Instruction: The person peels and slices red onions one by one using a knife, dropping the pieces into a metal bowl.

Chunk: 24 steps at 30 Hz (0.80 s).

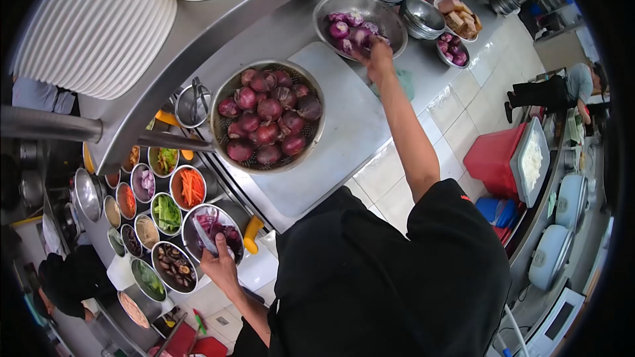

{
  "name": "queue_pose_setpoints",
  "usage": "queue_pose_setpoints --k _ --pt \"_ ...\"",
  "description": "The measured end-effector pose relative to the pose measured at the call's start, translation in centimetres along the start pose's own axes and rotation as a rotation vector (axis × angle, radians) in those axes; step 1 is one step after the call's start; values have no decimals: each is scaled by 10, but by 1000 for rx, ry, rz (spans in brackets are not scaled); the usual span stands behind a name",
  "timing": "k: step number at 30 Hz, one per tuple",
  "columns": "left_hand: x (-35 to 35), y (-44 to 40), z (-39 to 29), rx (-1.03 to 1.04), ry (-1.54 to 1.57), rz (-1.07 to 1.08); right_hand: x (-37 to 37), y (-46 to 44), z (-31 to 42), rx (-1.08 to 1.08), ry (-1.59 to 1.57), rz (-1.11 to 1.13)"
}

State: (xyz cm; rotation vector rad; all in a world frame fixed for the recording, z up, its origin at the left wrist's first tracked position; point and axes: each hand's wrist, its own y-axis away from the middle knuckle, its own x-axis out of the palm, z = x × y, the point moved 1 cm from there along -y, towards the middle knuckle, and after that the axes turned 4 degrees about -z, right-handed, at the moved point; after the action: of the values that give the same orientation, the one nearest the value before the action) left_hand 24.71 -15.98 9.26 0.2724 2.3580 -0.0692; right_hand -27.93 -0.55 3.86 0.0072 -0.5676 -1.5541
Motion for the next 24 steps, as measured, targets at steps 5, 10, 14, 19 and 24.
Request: queue_pose_setpoints --k 5,10,14,19,24 --pt "11 9 -16 -81 -31 27 1 1 7 140 88 29" --pt "15 19 -28 -127 -7 -31 -9 18 -23 126 23 145" --pt "16 22 -26 -161 8 -63 18 63 -19 -68 317 231" --pt "10 26 -39 -141 -91 -18 40 83 -14 -416 627 619" --pt "3 34 -42 -233 -155 11 52 95 -4 -643 816 664"
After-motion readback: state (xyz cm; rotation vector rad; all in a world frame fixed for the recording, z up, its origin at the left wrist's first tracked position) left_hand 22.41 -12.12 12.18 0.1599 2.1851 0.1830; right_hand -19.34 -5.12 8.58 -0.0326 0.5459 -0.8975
